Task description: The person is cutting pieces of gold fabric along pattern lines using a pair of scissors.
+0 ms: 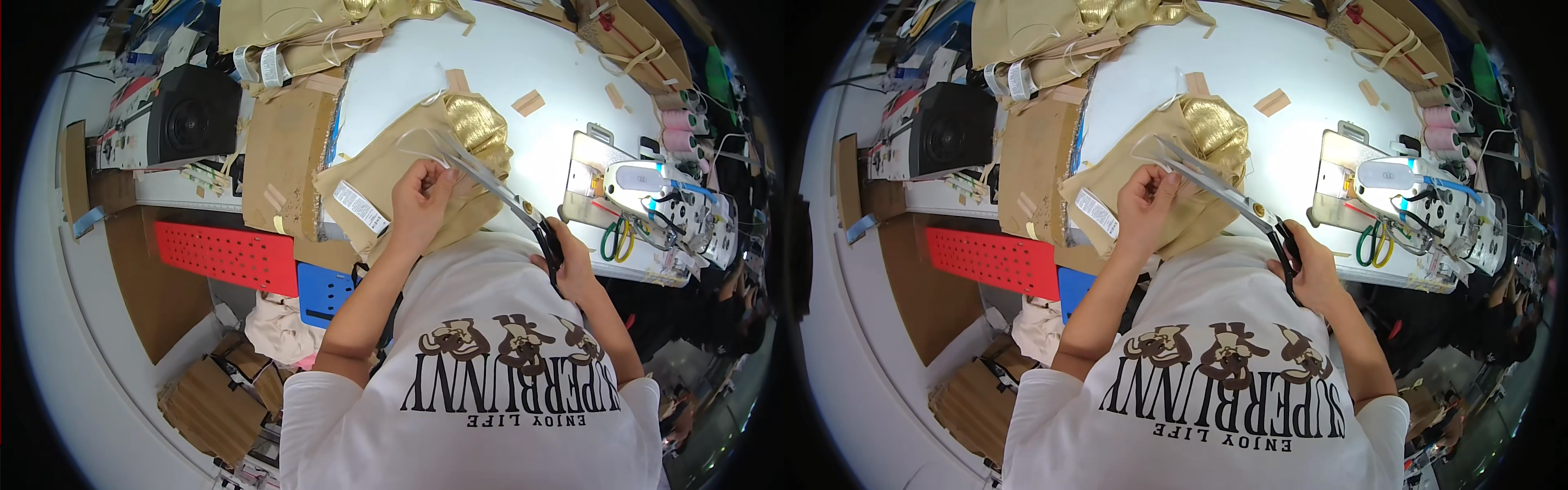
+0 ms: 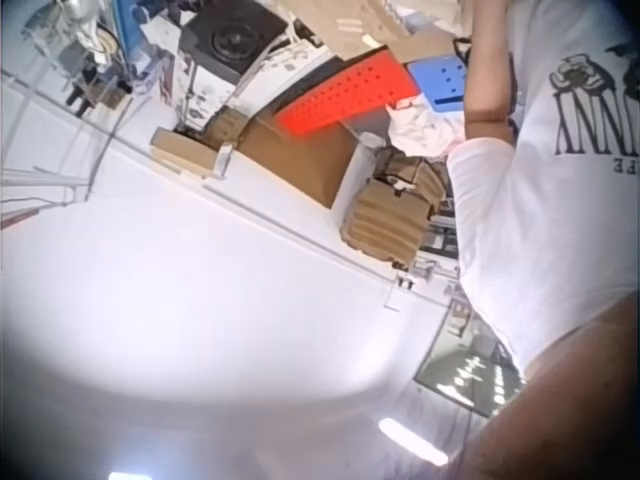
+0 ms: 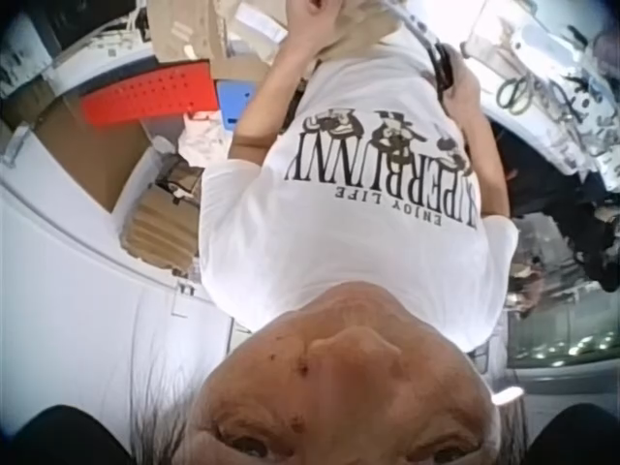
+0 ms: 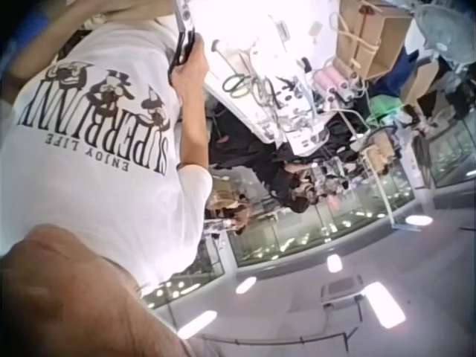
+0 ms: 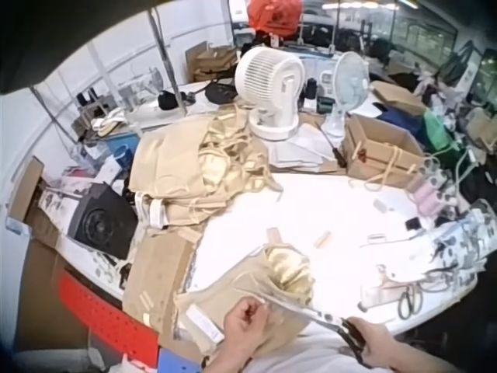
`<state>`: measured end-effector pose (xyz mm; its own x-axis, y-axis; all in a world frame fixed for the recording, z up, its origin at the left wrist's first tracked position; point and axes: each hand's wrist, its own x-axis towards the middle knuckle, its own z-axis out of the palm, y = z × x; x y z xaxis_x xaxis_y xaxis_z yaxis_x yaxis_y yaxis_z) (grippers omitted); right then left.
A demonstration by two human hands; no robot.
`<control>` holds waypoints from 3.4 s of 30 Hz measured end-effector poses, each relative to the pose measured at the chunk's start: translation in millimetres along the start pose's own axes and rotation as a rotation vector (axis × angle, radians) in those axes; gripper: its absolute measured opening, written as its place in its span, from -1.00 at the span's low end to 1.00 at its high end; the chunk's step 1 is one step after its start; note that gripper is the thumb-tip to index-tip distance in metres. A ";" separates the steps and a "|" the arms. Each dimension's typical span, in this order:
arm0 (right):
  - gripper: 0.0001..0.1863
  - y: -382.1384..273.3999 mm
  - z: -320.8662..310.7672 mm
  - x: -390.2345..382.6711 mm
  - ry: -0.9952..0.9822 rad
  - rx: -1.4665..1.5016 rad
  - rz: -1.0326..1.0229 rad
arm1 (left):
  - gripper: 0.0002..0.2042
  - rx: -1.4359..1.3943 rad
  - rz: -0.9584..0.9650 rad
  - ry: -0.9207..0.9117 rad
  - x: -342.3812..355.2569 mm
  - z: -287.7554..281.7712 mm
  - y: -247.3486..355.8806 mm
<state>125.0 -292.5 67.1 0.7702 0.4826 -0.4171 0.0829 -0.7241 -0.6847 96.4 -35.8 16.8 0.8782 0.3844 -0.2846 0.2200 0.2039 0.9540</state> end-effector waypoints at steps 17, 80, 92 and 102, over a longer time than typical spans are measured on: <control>-0.46 33.4 27.2 -8.7 0.111 0.010 -0.152 | -0.91 -0.045 0.112 0.042 2.0 9.7 -5.3; -0.41 -67.5 5.4 103.4 0.002 0.276 -0.219 | -0.80 0.709 0.563 -0.520 77.8 -30.8 54.6; -0.37 -57.3 7.8 115.6 0.007 0.278 -0.103 | -0.50 0.691 0.185 -0.849 93.5 -29.5 44.7; -0.43 -78.2 -20.7 107.4 -0.288 0.575 0.011 | -0.62 0.645 0.092 -0.987 85.7 -37.8 90.3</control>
<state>214.3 -194.2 88.3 0.5615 0.6481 -0.5145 -0.3380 -0.3879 -0.8575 175.5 49.6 75.0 0.7879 -0.5455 -0.2857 0.0638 -0.3891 0.9190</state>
